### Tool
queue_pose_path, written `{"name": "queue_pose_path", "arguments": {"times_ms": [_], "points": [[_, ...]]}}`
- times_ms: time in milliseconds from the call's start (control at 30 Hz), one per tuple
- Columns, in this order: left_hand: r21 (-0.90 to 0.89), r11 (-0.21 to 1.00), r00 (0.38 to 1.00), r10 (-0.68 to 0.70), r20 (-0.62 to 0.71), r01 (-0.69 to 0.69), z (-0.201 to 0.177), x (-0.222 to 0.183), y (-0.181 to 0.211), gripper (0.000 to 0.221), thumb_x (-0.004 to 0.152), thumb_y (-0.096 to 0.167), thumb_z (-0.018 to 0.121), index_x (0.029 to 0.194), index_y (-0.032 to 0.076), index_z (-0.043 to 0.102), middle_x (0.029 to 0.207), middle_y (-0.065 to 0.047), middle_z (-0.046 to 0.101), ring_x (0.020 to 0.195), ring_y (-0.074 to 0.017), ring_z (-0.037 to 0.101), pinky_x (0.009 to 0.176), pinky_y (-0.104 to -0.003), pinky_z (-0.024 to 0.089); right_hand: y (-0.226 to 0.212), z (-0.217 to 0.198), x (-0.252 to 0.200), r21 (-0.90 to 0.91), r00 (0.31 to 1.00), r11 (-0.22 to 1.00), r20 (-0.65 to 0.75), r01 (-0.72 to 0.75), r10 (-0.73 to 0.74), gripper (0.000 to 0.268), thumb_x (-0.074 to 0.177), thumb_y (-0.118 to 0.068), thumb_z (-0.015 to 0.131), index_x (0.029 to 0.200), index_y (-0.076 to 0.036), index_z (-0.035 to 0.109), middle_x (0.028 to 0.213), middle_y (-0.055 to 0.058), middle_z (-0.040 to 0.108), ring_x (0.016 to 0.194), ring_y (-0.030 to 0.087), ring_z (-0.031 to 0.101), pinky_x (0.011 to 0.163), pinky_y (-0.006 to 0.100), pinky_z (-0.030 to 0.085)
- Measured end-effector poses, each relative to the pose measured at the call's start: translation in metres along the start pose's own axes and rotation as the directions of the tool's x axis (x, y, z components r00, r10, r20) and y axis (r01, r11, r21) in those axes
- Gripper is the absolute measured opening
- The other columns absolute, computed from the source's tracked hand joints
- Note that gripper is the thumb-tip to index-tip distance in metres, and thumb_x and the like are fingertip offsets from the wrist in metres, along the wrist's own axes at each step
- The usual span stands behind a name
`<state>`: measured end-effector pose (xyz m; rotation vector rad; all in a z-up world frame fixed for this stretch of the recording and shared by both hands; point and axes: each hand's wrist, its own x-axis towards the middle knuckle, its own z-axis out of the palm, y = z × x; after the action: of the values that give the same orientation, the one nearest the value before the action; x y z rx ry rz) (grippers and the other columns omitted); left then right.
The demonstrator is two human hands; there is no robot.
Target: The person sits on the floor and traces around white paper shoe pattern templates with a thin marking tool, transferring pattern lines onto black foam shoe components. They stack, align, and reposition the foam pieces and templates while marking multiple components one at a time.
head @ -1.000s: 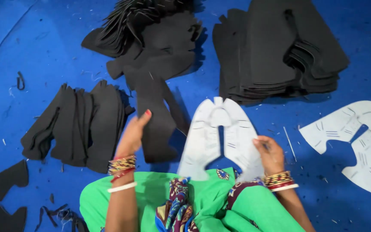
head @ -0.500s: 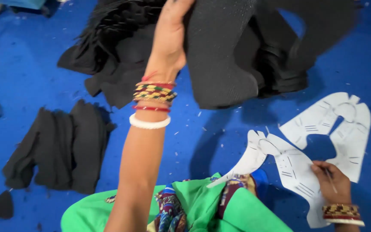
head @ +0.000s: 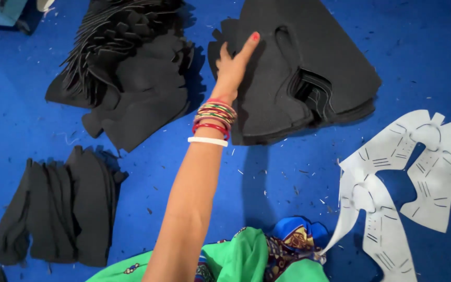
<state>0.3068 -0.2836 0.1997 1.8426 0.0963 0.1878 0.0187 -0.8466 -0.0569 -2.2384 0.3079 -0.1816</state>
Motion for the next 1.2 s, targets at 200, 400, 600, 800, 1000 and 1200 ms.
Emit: {"name": "queue_pose_path", "arguments": {"times_ms": [200, 400, 600, 800, 1000, 1200], "points": [[-0.262, 0.923, 0.913, -0.176, 0.367, 0.283, 0.0, 0.027, -0.017, 0.118, 0.069, 0.082, 0.062, 0.159, 0.008, 0.037, 0.167, -0.012, 0.029, 0.154, -0.0266, 0.022, 0.12, -0.046, 0.012, -0.425, 0.015, 0.072, 0.211, 0.947, 0.933, -0.204, 0.292, -0.25, 0.038, 0.112, -0.027, 0.045, 0.132, 0.004, 0.052, 0.118, 0.019, 0.067, 0.096, 0.024, 0.071, 0.075, 0.034, 0.058], [-0.276, 0.837, 0.829, -0.316, 0.461, 0.472, 0.001, 0.041, -0.061, 0.119, 0.078, 0.084, 0.064, 0.152, -0.007, 0.045, 0.141, -0.022, 0.047, 0.127, -0.0336, 0.044, 0.107, -0.046, 0.034, -0.423, 0.112, 0.159, -0.197, 0.941, 0.941, -0.15, 0.274, -0.305, 0.059, 0.109, -0.049, 0.074, 0.125, 0.007, 0.065, 0.11, 0.026, 0.072, 0.102, 0.038, 0.07, 0.087, 0.044, 0.054], [-0.277, 0.868, 0.841, -0.244, 0.482, 0.411, 0.053, 0.005, -0.064, 0.108, 0.072, 0.084, 0.063, 0.133, -0.005, 0.06, 0.109, -0.003, 0.063, 0.101, -0.0178, 0.06, 0.092, -0.036, 0.049, -0.357, 0.11, 0.119, -0.065, 0.921, 0.965, -0.289, 0.254, -0.262, 0.055, 0.109, -0.053, 0.072, 0.121, 0.0, 0.071, 0.112, 0.022, 0.075, 0.105, 0.034, 0.073, 0.094, 0.042, 0.055], [-0.408, 0.857, 0.825, -0.032, 0.565, 0.313, 0.126, -0.055, -0.093, 0.099, 0.086, 0.081, 0.052, 0.142, 0.0, 0.054, 0.095, -0.004, 0.054, 0.092, -0.0212, 0.052, 0.084, -0.036, 0.044, -0.305, 0.076, 0.06, 0.087, 0.952, 0.989, -0.29, 0.122, -0.093, 0.048, 0.111, -0.046, 0.065, 0.125, 0.0, 0.068, 0.119, 0.017, 0.072, 0.109, 0.03, 0.066, 0.094, 0.041, 0.052], [-0.206, 0.978, 0.689, 0.152, 0.709, -0.004, 0.166, -0.151, -0.063, 0.061, 0.113, 0.055, 0.035, 0.13, 0.0, 0.053, 0.119, -0.007, 0.055, 0.12, -0.0185, 0.049, 0.109, -0.032, 0.035, -0.303, 0.087, 0.001, -0.09, 0.958, 0.993, -0.269, 0.074, -0.096, 0.045, 0.107, -0.041, 0.064, 0.129, -0.002, 0.065, 0.123, 0.016, 0.069, 0.115, 0.029, 0.063, 0.097, 0.044, 0.049], [-0.349, 0.936, 0.674, 0.232, 0.702, 0.041, 0.098, -0.21, -0.012, 0.042, 0.114, 0.043, 0.043, 0.129, 0.003, 0.044, 0.124, -0.021, 0.052, 0.118, -0.0193, 0.052, 0.111, -0.035, 0.039, -0.343, 0.162, -0.021, -0.254, 0.962, 0.963, -0.225, 0.094, -0.154, 0.044, 0.104, -0.037, 0.062, 0.134, -0.004, 0.061, 0.127, 0.014, 0.067, 0.121, 0.029, 0.061, 0.1, 0.046, 0.047]]}}
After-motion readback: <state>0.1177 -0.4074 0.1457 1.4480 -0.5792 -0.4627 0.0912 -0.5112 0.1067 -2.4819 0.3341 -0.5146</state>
